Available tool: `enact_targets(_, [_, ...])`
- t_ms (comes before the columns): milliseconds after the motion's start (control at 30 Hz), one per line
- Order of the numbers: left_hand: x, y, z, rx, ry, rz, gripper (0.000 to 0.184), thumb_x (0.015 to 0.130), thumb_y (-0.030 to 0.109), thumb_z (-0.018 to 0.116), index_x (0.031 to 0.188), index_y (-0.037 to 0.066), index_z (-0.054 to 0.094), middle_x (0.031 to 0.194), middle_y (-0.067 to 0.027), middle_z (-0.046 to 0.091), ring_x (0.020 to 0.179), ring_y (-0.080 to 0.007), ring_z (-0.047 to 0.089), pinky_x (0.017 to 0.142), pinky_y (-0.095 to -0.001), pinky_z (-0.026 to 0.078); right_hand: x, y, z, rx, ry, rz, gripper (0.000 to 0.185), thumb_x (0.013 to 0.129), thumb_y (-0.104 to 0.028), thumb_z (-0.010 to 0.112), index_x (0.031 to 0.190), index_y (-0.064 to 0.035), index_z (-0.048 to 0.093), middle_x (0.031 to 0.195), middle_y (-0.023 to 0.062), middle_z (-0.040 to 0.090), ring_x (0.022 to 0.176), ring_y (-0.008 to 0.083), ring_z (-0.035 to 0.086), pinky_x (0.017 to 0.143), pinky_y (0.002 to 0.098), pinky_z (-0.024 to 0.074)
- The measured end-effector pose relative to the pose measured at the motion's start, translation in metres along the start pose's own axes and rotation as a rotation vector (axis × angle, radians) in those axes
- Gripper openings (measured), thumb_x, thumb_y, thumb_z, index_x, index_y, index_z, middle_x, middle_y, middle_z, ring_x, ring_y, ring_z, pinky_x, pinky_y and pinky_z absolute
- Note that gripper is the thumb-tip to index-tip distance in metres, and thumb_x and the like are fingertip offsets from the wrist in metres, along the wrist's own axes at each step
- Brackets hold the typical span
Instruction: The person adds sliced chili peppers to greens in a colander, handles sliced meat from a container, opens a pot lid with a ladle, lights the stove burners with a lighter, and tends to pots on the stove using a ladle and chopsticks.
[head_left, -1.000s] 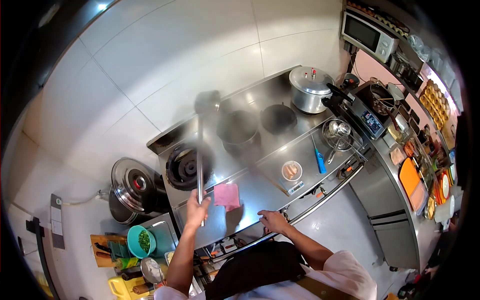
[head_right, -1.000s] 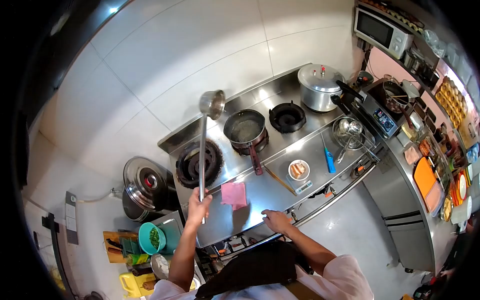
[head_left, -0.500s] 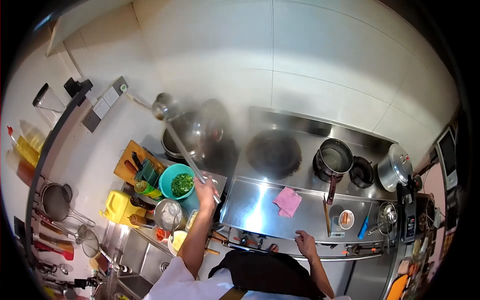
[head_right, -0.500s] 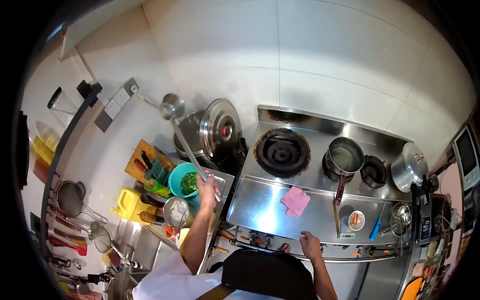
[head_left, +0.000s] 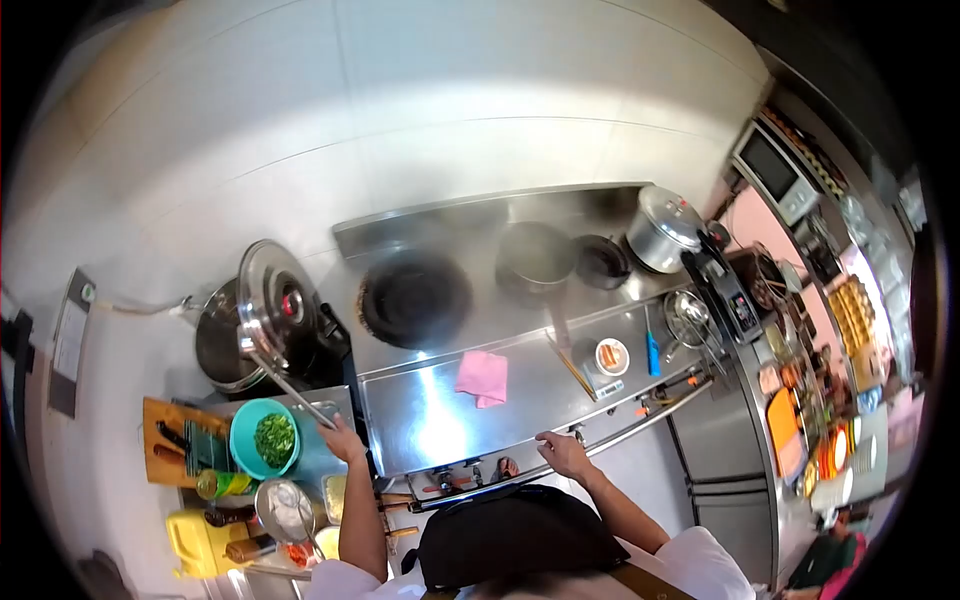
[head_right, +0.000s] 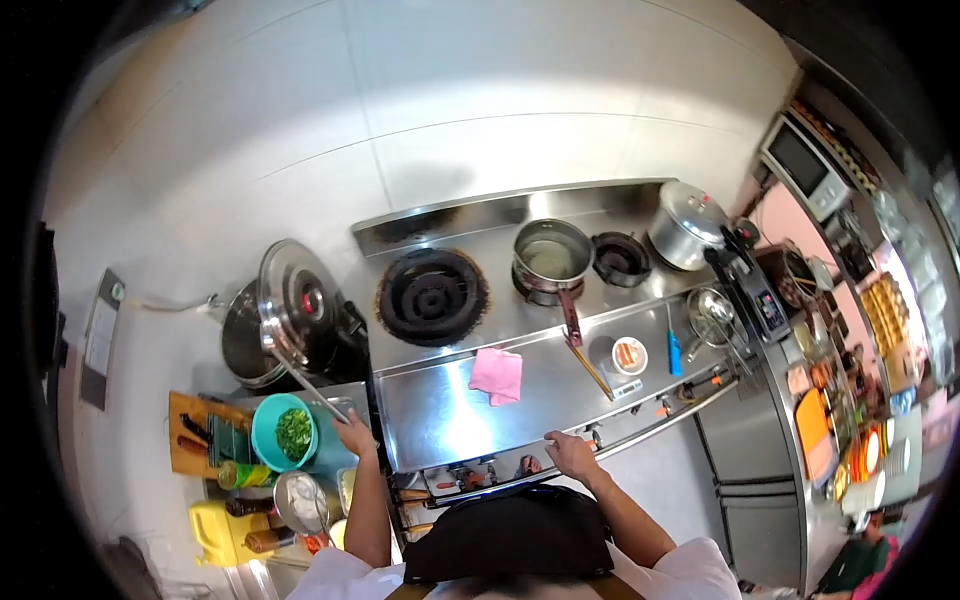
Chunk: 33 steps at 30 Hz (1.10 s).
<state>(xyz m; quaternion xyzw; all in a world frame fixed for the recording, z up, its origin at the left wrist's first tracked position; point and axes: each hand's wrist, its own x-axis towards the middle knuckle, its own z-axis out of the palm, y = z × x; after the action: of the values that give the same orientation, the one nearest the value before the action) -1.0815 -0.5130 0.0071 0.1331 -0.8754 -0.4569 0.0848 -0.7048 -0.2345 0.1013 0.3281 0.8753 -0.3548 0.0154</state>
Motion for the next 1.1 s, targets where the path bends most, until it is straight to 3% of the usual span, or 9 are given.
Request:
enact_targets(167, [0.002, -0.019, 0.011, 0.105, -0.045, -0.053, 0.055, 0.100, 0.038, 0.051, 0.140, 0.004, 0.037, 0.116, -0.0262, 0.064, 0.100, -0.0494, 0.060, 0.085, -0.0540, 0.046, -0.028, 0.025, 0.007, 0.004, 0.023, 0.109, 0.032, 0.091, -0.026, 0.058, 0.115, -0.0060, 0.065, 0.090, 0.0183, 0.071, 0.085, 0.0322, 0.069, 0.080, 0.0421, 0.0537])
enact_targets(433, [-0.009, -0.053, 0.023, 0.578, 0.010, 0.008, 0.078, 0.086, 0.006, 0.062, 0.152, 0.002, 0.020, 0.130, -0.0300, 0.050, 0.107, -0.0453, 0.057, 0.093, -0.0506, 0.048, -0.053, 0.062, 0.017, -0.024, 0.046, 0.276, 0.033, 0.091, -0.029, 0.054, 0.116, -0.0090, 0.064, 0.099, 0.0169, 0.071, 0.093, 0.0368, 0.067, 0.084, 0.0441, 0.0531])
enact_targets(600, [-0.052, -0.021, 0.007, 0.681, 0.051, 0.279, 0.076, 0.084, 0.003, 0.060, 0.151, 0.001, 0.023, 0.138, -0.0247, 0.046, 0.122, -0.0409, 0.048, 0.098, -0.0497, 0.044, -0.055, 0.096, 0.010, 0.031, 0.021, 0.287, 0.034, 0.090, -0.029, 0.055, 0.118, -0.0103, 0.063, 0.102, 0.0162, 0.070, 0.097, 0.0366, 0.066, 0.086, 0.0452, 0.0520])
enact_targets(700, [-0.100, -0.004, 0.006, 0.480, 0.055, 0.784, 0.075, 0.080, 0.004, 0.062, 0.148, -0.001, 0.029, 0.140, -0.0233, 0.046, 0.127, -0.0421, 0.044, 0.107, -0.0498, 0.036, -0.055, 0.114, -0.010, 0.070, 0.028, 0.249, 0.036, 0.089, -0.028, 0.057, 0.119, -0.0100, 0.062, 0.104, 0.0189, 0.069, 0.100, 0.0383, 0.065, 0.087, 0.0469, 0.0511])
enact_targets(800, [-0.175, 0.013, 0.032, 0.236, -0.248, 0.747, 0.067, 0.080, 0.005, 0.062, 0.142, -0.004, 0.039, 0.142, -0.0248, 0.044, 0.131, -0.0415, 0.040, 0.112, -0.0486, 0.030, -0.064, 0.155, -0.030, 0.123, 0.068, 0.221, 0.035, 0.089, -0.029, 0.057, 0.118, -0.0102, 0.063, 0.104, 0.0200, 0.069, 0.101, 0.0389, 0.064, 0.088, 0.0481, 0.0508])
enact_targets(833, [-0.194, -0.002, 0.054, 0.492, -0.229, 0.749, 0.062, 0.084, 0.005, 0.060, 0.142, -0.003, 0.040, 0.141, -0.0246, 0.044, 0.132, -0.0388, 0.040, 0.113, -0.0459, 0.030, -0.069, 0.172, -0.032, 0.142, 0.078, 0.202, 0.035, 0.089, -0.029, 0.057, 0.118, -0.0104, 0.064, 0.104, 0.0200, 0.069, 0.101, 0.0390, 0.065, 0.088, 0.0484, 0.0508])
enact_targets(900, [-0.249, -0.003, 0.085, 0.023, -0.628, 0.784, 0.053, 0.086, 0.004, 0.055, 0.138, -0.004, 0.044, 0.140, -0.0222, 0.046, 0.129, -0.0376, 0.043, 0.112, -0.0439, 0.031, -0.084, 0.206, -0.048, 0.125, 0.175, 0.237, 0.031, 0.087, -0.025, 0.058, 0.114, -0.0103, 0.065, 0.095, 0.0188, 0.070, 0.090, 0.0392, 0.067, 0.082, 0.0469, 0.0526])
enact_targets(967, [-0.313, 0.031, 0.116, -0.036, -0.943, 0.486, 0.047, 0.089, 0.006, 0.058, 0.135, 0.001, 0.048, 0.130, -0.0167, 0.055, 0.115, -0.0293, 0.054, 0.099, -0.0393, 0.044, -0.106, 0.246, -0.065, 0.140, 0.184, 0.264, 0.031, 0.088, -0.025, 0.058, 0.113, -0.0091, 0.064, 0.095, 0.0184, 0.071, 0.090, 0.0396, 0.067, 0.083, 0.0462, 0.0527])
enact_targets(1100, [-0.410, 0.064, 0.200, -0.179, -1.272, 0.469, 0.031, 0.092, 0.017, 0.063, 0.118, 0.000, 0.062, 0.102, -0.0100, 0.067, 0.091, -0.0201, 0.063, 0.081, -0.0312, 0.052, -0.164, 0.321, -0.088, 0.147, 0.274, 0.390, 0.031, 0.088, -0.025, 0.060, 0.112, -0.0067, 0.066, 0.092, 0.0196, 0.071, 0.088, 0.0381, 0.067, 0.081, 0.0455, 0.0531])
